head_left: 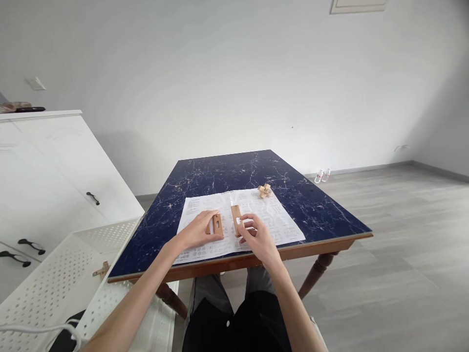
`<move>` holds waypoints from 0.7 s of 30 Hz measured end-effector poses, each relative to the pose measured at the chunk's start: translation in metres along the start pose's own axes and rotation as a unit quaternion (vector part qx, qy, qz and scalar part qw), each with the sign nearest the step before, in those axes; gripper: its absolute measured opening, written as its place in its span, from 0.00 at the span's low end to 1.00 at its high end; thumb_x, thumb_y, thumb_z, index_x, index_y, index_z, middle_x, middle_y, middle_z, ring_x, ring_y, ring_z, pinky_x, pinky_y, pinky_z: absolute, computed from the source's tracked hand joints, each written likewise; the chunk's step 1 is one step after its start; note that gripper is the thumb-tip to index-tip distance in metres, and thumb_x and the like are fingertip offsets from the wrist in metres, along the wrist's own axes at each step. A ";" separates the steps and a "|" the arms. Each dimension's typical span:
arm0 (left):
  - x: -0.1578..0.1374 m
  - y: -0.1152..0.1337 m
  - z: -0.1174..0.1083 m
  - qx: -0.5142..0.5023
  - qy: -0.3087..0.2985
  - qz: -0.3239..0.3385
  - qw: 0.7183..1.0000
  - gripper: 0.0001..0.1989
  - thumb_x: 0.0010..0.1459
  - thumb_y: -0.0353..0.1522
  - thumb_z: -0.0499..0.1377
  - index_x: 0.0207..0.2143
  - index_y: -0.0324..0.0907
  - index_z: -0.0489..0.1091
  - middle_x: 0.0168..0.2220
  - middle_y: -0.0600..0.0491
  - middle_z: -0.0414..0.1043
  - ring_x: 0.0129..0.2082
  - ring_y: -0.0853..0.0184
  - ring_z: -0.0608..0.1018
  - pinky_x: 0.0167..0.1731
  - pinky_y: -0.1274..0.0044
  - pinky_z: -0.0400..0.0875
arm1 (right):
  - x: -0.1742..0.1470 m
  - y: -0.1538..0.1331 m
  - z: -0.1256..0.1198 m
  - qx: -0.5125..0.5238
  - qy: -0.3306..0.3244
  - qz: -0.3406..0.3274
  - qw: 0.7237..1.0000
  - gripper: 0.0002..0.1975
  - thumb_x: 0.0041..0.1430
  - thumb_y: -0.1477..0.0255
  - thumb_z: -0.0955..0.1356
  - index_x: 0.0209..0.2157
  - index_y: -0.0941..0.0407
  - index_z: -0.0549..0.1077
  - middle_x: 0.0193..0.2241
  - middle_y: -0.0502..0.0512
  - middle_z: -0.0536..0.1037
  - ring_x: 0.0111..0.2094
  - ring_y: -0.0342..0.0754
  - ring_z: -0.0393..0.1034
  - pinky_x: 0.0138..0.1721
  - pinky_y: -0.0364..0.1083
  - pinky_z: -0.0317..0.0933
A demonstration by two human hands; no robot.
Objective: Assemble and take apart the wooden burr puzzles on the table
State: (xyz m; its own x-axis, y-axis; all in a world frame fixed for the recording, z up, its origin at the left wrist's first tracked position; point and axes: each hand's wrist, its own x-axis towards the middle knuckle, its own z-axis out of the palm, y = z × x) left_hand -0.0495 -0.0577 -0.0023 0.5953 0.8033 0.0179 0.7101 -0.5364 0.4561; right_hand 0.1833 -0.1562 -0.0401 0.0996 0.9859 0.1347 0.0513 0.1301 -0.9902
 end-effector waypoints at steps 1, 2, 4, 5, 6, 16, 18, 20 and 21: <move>-0.001 0.004 0.000 -0.002 0.001 0.002 1.000 0.50 0.54 0.59 0.68 0.72 0.50 0.61 0.73 0.40 0.62 0.71 0.40 0.68 0.65 0.53 0.68 | -0.004 -0.001 -0.001 0.033 0.010 0.009 0.999 0.22 0.66 0.51 0.70 0.52 0.52 0.69 0.37 0.54 0.81 0.36 0.52 0.80 0.38 0.50 0.75; -0.003 0.008 0.000 -0.002 0.004 0.003 1.000 0.49 0.55 0.59 0.68 0.73 0.50 0.60 0.73 0.41 0.62 0.71 0.41 0.67 0.66 0.54 0.67 | -0.009 -0.002 -0.001 0.071 0.020 0.020 0.997 0.25 0.64 0.50 0.72 0.53 0.52 0.69 0.38 0.54 0.81 0.37 0.52 0.80 0.40 0.50 0.75; -0.008 0.018 -0.002 -0.012 0.028 0.003 1.000 0.47 0.58 0.58 0.66 0.74 0.52 0.58 0.74 0.43 0.60 0.72 0.43 0.66 0.67 0.55 0.66 | -0.018 -0.004 -0.004 0.149 0.029 0.044 0.987 0.29 0.59 0.49 0.76 0.52 0.53 0.71 0.40 0.55 0.81 0.36 0.51 0.79 0.43 0.51 0.75; -0.010 0.023 -0.003 -0.027 0.049 0.003 0.998 0.46 0.59 0.57 0.66 0.74 0.53 0.57 0.75 0.45 0.59 0.72 0.44 0.65 0.68 0.56 0.65 | -0.022 -0.005 -0.005 0.183 0.022 0.054 0.981 0.28 0.58 0.49 0.77 0.51 0.53 0.74 0.41 0.56 0.81 0.36 0.51 0.78 0.44 0.51 0.74; -0.013 0.029 -0.004 -0.052 0.076 0.004 0.996 0.45 0.60 0.56 0.67 0.73 0.53 0.57 0.75 0.46 0.60 0.73 0.45 0.65 0.69 0.56 0.65 | -0.026 -0.006 -0.007 0.212 0.013 0.061 0.975 0.27 0.57 0.50 0.78 0.50 0.53 0.76 0.42 0.56 0.81 0.36 0.50 0.78 0.46 0.52 0.73; -0.019 0.084 -0.018 -0.280 0.126 0.097 0.947 0.47 0.55 0.52 0.73 0.72 0.52 0.60 0.73 0.45 0.62 0.73 0.46 0.64 0.73 0.55 0.60 | -0.034 -0.027 -0.019 0.332 -0.045 0.083 0.939 0.23 0.54 0.53 0.81 0.45 0.53 0.83 0.32 0.53 0.78 0.32 0.46 0.71 0.36 0.47 0.67; -0.020 0.090 -0.019 -0.286 0.122 0.111 0.944 0.47 0.55 0.54 0.72 0.71 0.51 0.61 0.72 0.45 0.63 0.73 0.46 0.65 0.73 0.54 0.60 | -0.035 -0.026 -0.020 0.349 -0.052 0.094 0.931 0.24 0.53 0.53 0.81 0.45 0.52 0.82 0.33 0.53 0.80 0.32 0.45 0.71 0.36 0.45 0.67; -0.022 0.094 -0.019 -0.290 0.124 0.121 0.941 0.49 0.54 0.56 0.71 0.72 0.51 0.61 0.72 0.44 0.64 0.72 0.45 0.66 0.73 0.54 0.61 | -0.036 -0.025 -0.022 0.361 -0.053 0.101 0.926 0.24 0.53 0.54 0.82 0.46 0.52 0.82 0.34 0.53 0.80 0.32 0.44 0.70 0.36 0.44 0.67; -0.022 0.095 -0.020 -0.290 0.124 0.124 0.941 0.49 0.54 0.57 0.71 0.72 0.51 0.61 0.72 0.44 0.64 0.72 0.45 0.66 0.73 0.54 0.61 | -0.037 -0.025 -0.022 0.364 -0.052 0.104 0.924 0.24 0.53 0.55 0.82 0.46 0.52 0.83 0.33 0.53 0.80 0.32 0.44 0.70 0.37 0.44 0.67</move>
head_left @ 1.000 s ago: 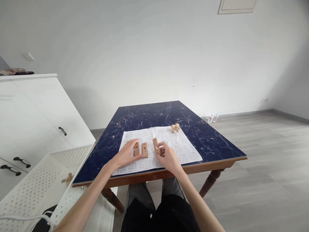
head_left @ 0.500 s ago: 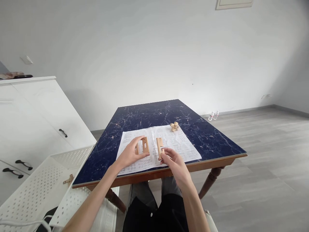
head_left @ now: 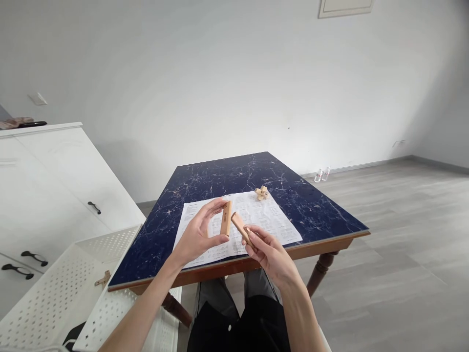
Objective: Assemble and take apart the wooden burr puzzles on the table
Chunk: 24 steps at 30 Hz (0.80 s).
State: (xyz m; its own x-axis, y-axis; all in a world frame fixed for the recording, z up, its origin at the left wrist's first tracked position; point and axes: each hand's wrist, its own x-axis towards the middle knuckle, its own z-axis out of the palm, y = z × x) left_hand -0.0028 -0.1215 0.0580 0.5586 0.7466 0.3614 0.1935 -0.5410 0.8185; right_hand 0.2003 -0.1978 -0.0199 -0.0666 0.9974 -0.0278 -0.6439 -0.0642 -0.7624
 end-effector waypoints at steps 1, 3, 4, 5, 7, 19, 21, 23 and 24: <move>0.000 0.001 0.000 0.000 -0.001 0.002 1.000 0.49 0.54 0.57 0.71 0.72 0.52 0.61 0.72 0.45 0.64 0.72 0.45 0.66 0.73 0.55 0.61 | 0.000 0.000 0.000 0.002 -0.001 0.002 1.000 0.23 0.53 0.55 0.82 0.46 0.52 0.83 0.33 0.52 0.80 0.31 0.43 0.69 0.37 0.43 0.67; 0.000 0.001 0.000 -0.002 -0.009 0.003 1.000 0.48 0.54 0.55 0.72 0.72 0.52 0.62 0.72 0.46 0.64 0.73 0.46 0.65 0.73 0.56 0.60 | -0.001 -0.001 0.000 0.004 -0.010 0.004 1.000 0.23 0.53 0.55 0.82 0.46 0.53 0.83 0.32 0.52 0.80 0.30 0.42 0.68 0.37 0.43 0.66; 0.000 0.001 -0.001 -0.005 -0.015 0.003 1.000 0.46 0.54 0.53 0.73 0.71 0.52 0.63 0.72 0.46 0.64 0.73 0.46 0.65 0.73 0.56 0.60 | -0.002 -0.002 0.000 0.003 -0.016 0.002 1.000 0.23 0.54 0.55 0.82 0.46 0.53 0.83 0.32 0.52 0.80 0.30 0.42 0.67 0.37 0.43 0.65; 0.000 0.002 -0.002 -0.009 -0.022 0.001 1.000 0.45 0.55 0.52 0.73 0.71 0.53 0.63 0.72 0.47 0.64 0.73 0.47 0.65 0.74 0.56 0.59 | -0.002 -0.003 0.001 -0.001 -0.021 0.000 1.000 0.23 0.54 0.55 0.82 0.46 0.53 0.83 0.32 0.52 0.79 0.30 0.42 0.66 0.36 0.43 0.64; 0.000 0.005 -0.004 -0.016 -0.037 -0.007 0.999 0.44 0.55 0.49 0.74 0.70 0.53 0.64 0.72 0.47 0.64 0.73 0.48 0.64 0.74 0.56 0.58 | -0.004 -0.007 0.002 -0.018 -0.027 -0.002 0.999 0.23 0.54 0.54 0.81 0.46 0.54 0.83 0.32 0.52 0.79 0.28 0.42 0.64 0.33 0.43 0.61; 0.000 0.000 -0.016 -0.104 -0.133 -0.025 0.985 0.40 0.57 0.42 0.75 0.69 0.54 0.68 0.73 0.47 0.64 0.74 0.48 0.63 0.74 0.55 0.54 | -0.005 -0.002 -0.002 -0.042 -0.057 0.004 0.997 0.23 0.58 0.54 0.80 0.47 0.56 0.83 0.32 0.54 0.80 0.27 0.40 0.65 0.32 0.43 0.57; -0.001 -0.001 -0.016 -0.103 -0.126 -0.020 0.986 0.39 0.57 0.42 0.76 0.69 0.54 0.69 0.73 0.46 0.64 0.74 0.47 0.64 0.74 0.56 0.55 | -0.005 -0.002 0.000 -0.041 -0.053 -0.003 0.998 0.23 0.58 0.54 0.80 0.47 0.56 0.83 0.31 0.54 0.80 0.27 0.39 0.64 0.32 0.43 0.56; -0.004 -0.001 -0.014 -0.107 -0.110 -0.010 0.988 0.39 0.56 0.42 0.76 0.69 0.53 0.70 0.72 0.45 0.66 0.73 0.46 0.65 0.73 0.55 0.56 | -0.005 -0.002 0.003 -0.039 -0.047 -0.011 0.998 0.23 0.58 0.54 0.80 0.47 0.56 0.83 0.31 0.53 0.80 0.26 0.39 0.63 0.30 0.42 0.54; -0.006 -0.001 -0.012 -0.111 -0.097 -0.003 0.989 0.39 0.56 0.42 0.76 0.68 0.52 0.70 0.71 0.45 0.67 0.73 0.46 0.65 0.73 0.55 0.56 | -0.005 -0.002 0.004 -0.038 -0.046 -0.014 0.998 0.23 0.58 0.54 0.80 0.46 0.56 0.83 0.30 0.53 0.80 0.26 0.38 0.62 0.29 0.42 0.52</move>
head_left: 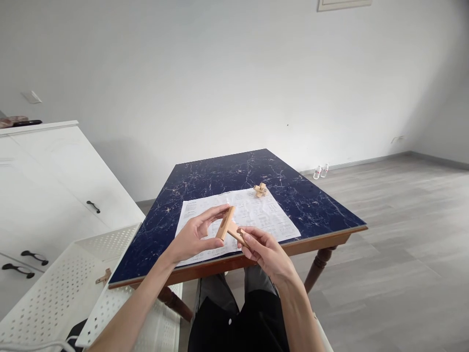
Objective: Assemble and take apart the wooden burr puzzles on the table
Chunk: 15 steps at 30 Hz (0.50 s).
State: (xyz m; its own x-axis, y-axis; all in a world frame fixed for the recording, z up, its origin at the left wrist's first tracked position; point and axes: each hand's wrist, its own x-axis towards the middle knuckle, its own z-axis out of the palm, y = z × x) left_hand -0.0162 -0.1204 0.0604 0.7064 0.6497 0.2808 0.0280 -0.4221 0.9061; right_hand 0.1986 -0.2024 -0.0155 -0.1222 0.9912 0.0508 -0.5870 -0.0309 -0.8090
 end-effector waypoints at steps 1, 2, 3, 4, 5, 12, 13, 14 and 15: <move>-0.002 -0.001 0.002 -0.004 0.013 0.008 1.000 0.39 0.55 0.42 0.76 0.68 0.52 0.71 0.71 0.44 0.67 0.72 0.45 0.66 0.73 0.55 0.56 | 0.000 0.000 0.001 0.001 -0.002 -0.001 1.000 0.24 0.57 0.53 0.80 0.46 0.57 0.83 0.30 0.53 0.79 0.25 0.38 0.60 0.28 0.43 0.51; -0.003 -0.002 0.003 -0.007 0.026 0.015 1.000 0.39 0.54 0.42 0.77 0.67 0.52 0.71 0.70 0.44 0.68 0.72 0.45 0.66 0.73 0.55 0.56 | 0.000 0.000 0.003 0.001 -0.005 0.000 1.000 0.24 0.57 0.53 0.80 0.46 0.57 0.83 0.30 0.53 0.79 0.25 0.38 0.60 0.27 0.43 0.49; -0.005 -0.003 0.004 -0.009 0.035 0.019 0.999 0.40 0.54 0.42 0.77 0.67 0.52 0.72 0.70 0.44 0.68 0.72 0.45 0.66 0.73 0.55 0.56 | 0.000 0.000 0.003 0.000 -0.008 0.003 1.000 0.24 0.57 0.53 0.80 0.46 0.57 0.83 0.29 0.53 0.79 0.24 0.38 0.60 0.27 0.43 0.48; -0.007 -0.004 0.005 -0.011 0.041 0.021 0.999 0.40 0.54 0.41 0.77 0.67 0.52 0.72 0.70 0.44 0.68 0.72 0.45 0.66 0.73 0.55 0.56 | 0.000 -0.001 0.004 -0.002 -0.011 0.007 1.000 0.25 0.56 0.53 0.80 0.46 0.57 0.83 0.29 0.53 0.79 0.24 0.38 0.60 0.27 0.43 0.48; -0.008 -0.005 0.005 -0.012 0.042 0.021 0.999 0.40 0.53 0.41 0.77 0.67 0.52 0.72 0.70 0.44 0.68 0.72 0.45 0.66 0.73 0.55 0.57 | 0.000 -0.001 0.005 -0.004 -0.012 0.010 1.000 0.25 0.55 0.52 0.80 0.45 0.57 0.83 0.29 0.53 0.80 0.24 0.38 0.60 0.27 0.43 0.47; -0.013 -0.009 0.003 -0.022 0.036 0.015 0.999 0.41 0.52 0.42 0.78 0.67 0.51 0.72 0.70 0.43 0.68 0.72 0.43 0.66 0.73 0.53 0.57 | -0.002 -0.001 0.004 -0.010 -0.020 0.017 1.000 0.26 0.56 0.53 0.80 0.46 0.58 0.82 0.29 0.54 0.80 0.24 0.38 0.61 0.27 0.43 0.47; -0.013 -0.009 0.003 -0.027 0.030 0.012 0.999 0.41 0.52 0.42 0.78 0.67 0.51 0.72 0.70 0.42 0.68 0.72 0.43 0.66 0.73 0.53 0.57 | -0.002 -0.002 0.004 -0.009 -0.024 0.020 0.999 0.26 0.56 0.53 0.80 0.46 0.58 0.82 0.29 0.54 0.80 0.24 0.38 0.61 0.27 0.43 0.48; -0.013 -0.009 0.003 -0.032 0.024 0.010 0.999 0.41 0.52 0.43 0.78 0.67 0.50 0.72 0.70 0.41 0.68 0.72 0.42 0.66 0.73 0.53 0.57 | -0.003 -0.002 0.005 -0.009 -0.027 0.024 0.999 0.25 0.56 0.53 0.80 0.46 0.58 0.82 0.29 0.54 0.80 0.24 0.39 0.62 0.27 0.43 0.48; -0.013 -0.009 0.003 -0.038 0.018 0.008 0.999 0.41 0.52 0.44 0.78 0.67 0.50 0.72 0.70 0.41 0.68 0.72 0.42 0.67 0.72 0.53 0.57 | -0.003 -0.002 0.005 -0.010 -0.029 0.028 0.999 0.25 0.56 0.53 0.80 0.46 0.58 0.82 0.30 0.54 0.80 0.25 0.39 0.62 0.28 0.43 0.49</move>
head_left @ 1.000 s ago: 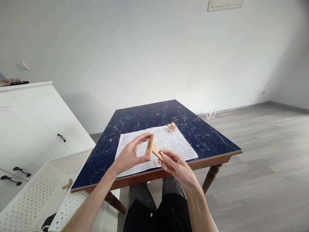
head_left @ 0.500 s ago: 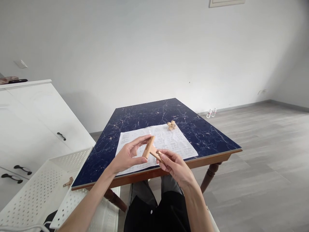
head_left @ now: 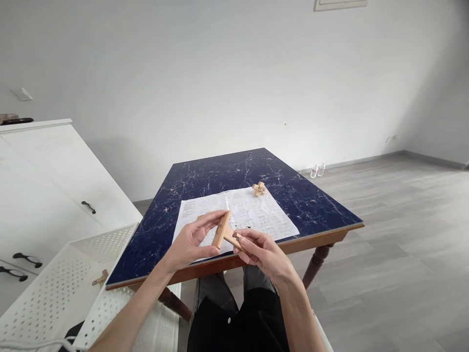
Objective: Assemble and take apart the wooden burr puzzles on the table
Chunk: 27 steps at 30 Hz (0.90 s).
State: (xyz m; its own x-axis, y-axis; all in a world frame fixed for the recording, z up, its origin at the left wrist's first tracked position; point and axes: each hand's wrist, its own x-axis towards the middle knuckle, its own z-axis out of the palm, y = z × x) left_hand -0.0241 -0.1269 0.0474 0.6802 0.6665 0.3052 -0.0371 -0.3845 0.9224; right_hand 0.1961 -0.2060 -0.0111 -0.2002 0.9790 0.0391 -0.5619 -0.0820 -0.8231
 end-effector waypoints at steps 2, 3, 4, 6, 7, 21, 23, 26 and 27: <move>0.000 0.000 0.000 -0.012 -0.006 0.000 1.000 0.41 0.52 0.44 0.78 0.67 0.50 0.72 0.70 0.41 0.68 0.72 0.43 0.67 0.72 0.53 0.57 | 0.000 0.000 0.001 -0.003 0.002 0.002 1.000 0.26 0.56 0.53 0.80 0.47 0.58 0.82 0.30 0.55 0.80 0.25 0.39 0.62 0.27 0.43 0.48; 0.000 0.000 0.000 -0.015 -0.005 0.002 1.000 0.41 0.53 0.44 0.77 0.67 0.50 0.72 0.70 0.42 0.68 0.72 0.43 0.67 0.72 0.53 0.57 | 0.001 0.000 0.002 -0.005 0.006 0.000 1.000 0.26 0.56 0.53 0.80 0.47 0.58 0.82 0.30 0.55 0.80 0.24 0.39 0.62 0.27 0.43 0.48; -0.001 0.000 -0.001 -0.017 -0.003 0.005 1.000 0.40 0.53 0.44 0.77 0.67 0.51 0.72 0.70 0.42 0.68 0.72 0.44 0.67 0.72 0.54 0.58 | 0.001 0.001 0.003 -0.005 0.010 -0.002 1.000 0.26 0.56 0.53 0.80 0.47 0.58 0.82 0.30 0.55 0.80 0.24 0.39 0.61 0.27 0.44 0.47; -0.001 0.000 -0.001 -0.013 0.000 0.008 1.000 0.39 0.54 0.43 0.77 0.67 0.51 0.72 0.70 0.43 0.68 0.71 0.44 0.67 0.72 0.54 0.58 | 0.002 0.001 0.004 -0.006 0.014 -0.006 1.000 0.27 0.55 0.52 0.80 0.47 0.58 0.82 0.30 0.54 0.80 0.24 0.39 0.60 0.27 0.44 0.46; -0.002 0.000 -0.001 -0.007 0.002 0.008 1.000 0.39 0.54 0.43 0.77 0.67 0.52 0.72 0.70 0.43 0.68 0.71 0.44 0.67 0.72 0.54 0.59 | 0.002 0.001 0.005 -0.004 0.015 -0.008 1.000 0.27 0.55 0.52 0.80 0.46 0.58 0.83 0.30 0.54 0.80 0.24 0.39 0.60 0.27 0.44 0.46; -0.011 -0.005 0.007 -0.008 -0.005 -0.026 1.000 0.46 0.46 0.40 0.81 0.66 0.48 0.73 0.68 0.41 0.71 0.71 0.40 0.67 0.72 0.51 0.55 | -0.002 -0.005 0.022 -0.061 -0.022 -0.029 0.997 0.24 0.61 0.49 0.76 0.44 0.56 0.78 0.26 0.50 0.76 0.23 0.40 0.58 0.26 0.44 0.49; -0.011 -0.006 0.009 -0.021 0.002 -0.016 1.000 0.45 0.45 0.39 0.81 0.66 0.48 0.73 0.68 0.40 0.71 0.71 0.39 0.66 0.72 0.50 0.54 | -0.004 -0.008 0.024 -0.080 -0.019 -0.034 0.996 0.24 0.62 0.49 0.75 0.45 0.56 0.78 0.27 0.51 0.76 0.24 0.41 0.60 0.27 0.44 0.51; -0.012 -0.005 0.011 -0.032 0.011 0.004 0.999 0.44 0.45 0.39 0.81 0.65 0.48 0.75 0.67 0.40 0.72 0.70 0.40 0.67 0.71 0.52 0.57 | -0.009 -0.012 0.025 -0.097 -0.015 -0.039 0.994 0.24 0.63 0.50 0.75 0.47 0.56 0.79 0.28 0.51 0.76 0.25 0.43 0.61 0.27 0.45 0.53; -0.012 -0.005 0.011 -0.038 0.016 0.011 0.999 0.44 0.45 0.39 0.81 0.65 0.48 0.75 0.67 0.40 0.72 0.70 0.39 0.68 0.70 0.52 0.58 | -0.010 -0.013 0.025 -0.100 -0.015 -0.040 0.994 0.24 0.63 0.50 0.74 0.48 0.56 0.79 0.28 0.51 0.76 0.25 0.43 0.61 0.27 0.45 0.53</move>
State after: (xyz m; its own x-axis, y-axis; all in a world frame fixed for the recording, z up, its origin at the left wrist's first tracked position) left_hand -0.0240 -0.1408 0.0367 0.6549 0.6792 0.3314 -0.1082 -0.3496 0.9306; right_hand 0.1852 -0.2191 0.0137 -0.1880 0.9744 0.1231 -0.4061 0.0370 -0.9131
